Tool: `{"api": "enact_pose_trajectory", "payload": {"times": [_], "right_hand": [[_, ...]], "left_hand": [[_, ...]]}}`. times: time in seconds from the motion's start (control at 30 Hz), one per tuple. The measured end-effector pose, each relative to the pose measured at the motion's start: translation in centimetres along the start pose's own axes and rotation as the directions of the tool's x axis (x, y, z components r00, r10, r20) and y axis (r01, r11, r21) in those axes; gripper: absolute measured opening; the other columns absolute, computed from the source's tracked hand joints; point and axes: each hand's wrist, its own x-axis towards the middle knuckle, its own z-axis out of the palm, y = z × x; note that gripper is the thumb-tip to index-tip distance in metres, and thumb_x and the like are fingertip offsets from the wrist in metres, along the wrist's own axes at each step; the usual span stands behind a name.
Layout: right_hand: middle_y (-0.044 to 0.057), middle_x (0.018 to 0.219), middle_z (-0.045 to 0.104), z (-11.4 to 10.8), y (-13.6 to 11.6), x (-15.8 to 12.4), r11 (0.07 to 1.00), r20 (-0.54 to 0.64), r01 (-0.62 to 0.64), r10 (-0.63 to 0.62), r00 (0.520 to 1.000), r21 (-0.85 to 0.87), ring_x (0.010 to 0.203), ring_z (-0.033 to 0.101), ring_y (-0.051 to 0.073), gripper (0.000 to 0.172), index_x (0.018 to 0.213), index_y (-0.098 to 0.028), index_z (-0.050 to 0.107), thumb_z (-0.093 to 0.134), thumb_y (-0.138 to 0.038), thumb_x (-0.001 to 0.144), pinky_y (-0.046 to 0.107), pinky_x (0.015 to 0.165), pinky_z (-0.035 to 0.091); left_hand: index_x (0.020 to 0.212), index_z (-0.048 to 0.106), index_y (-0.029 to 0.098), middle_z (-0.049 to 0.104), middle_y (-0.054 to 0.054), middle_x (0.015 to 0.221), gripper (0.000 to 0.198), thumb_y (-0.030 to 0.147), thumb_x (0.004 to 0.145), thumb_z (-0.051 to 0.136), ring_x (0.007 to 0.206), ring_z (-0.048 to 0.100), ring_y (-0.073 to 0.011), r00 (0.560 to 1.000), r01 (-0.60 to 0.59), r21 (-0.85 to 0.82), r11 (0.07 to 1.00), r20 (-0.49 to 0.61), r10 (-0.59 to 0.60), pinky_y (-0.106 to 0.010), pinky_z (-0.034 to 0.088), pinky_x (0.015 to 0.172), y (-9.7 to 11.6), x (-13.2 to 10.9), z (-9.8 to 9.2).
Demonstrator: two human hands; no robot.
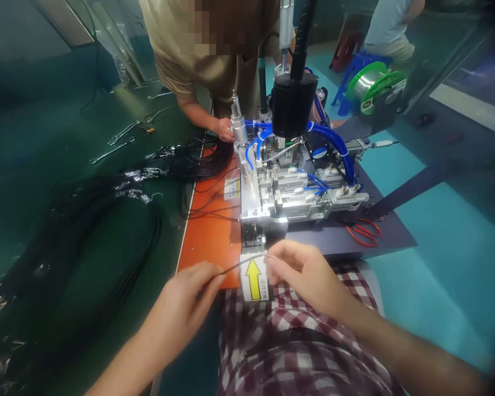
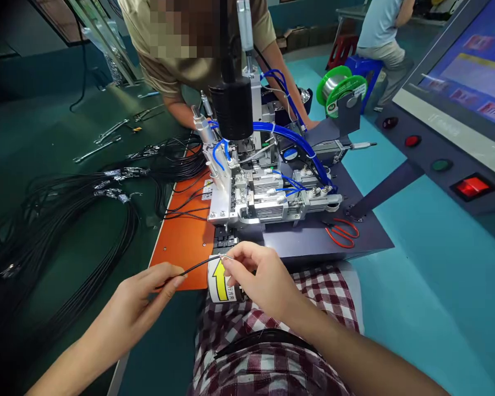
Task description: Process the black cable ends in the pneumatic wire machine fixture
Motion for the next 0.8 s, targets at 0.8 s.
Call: {"api": "enact_pose_trajectory", "payload": {"times": [0.8], "right_hand": [[-0.002,0.065,0.061,-0.3,2.2,2.4,0.963,-0.067,-0.131,0.15,0.986,0.236,0.053,0.057,0.009,0.014,0.078,-0.016,0.063,0.065,-0.03,0.081,0.022,0.053,0.047]], "left_hand": [[0.095,0.055,0.017,0.057,0.004,0.061,0.009,0.024,0.088,0.056,0.04,0.036,-0.0015,0.902,0.428,-0.869,0.25,0.391,-0.184,-0.015,0.026,0.043,1.9,6.1,4.4]]}}
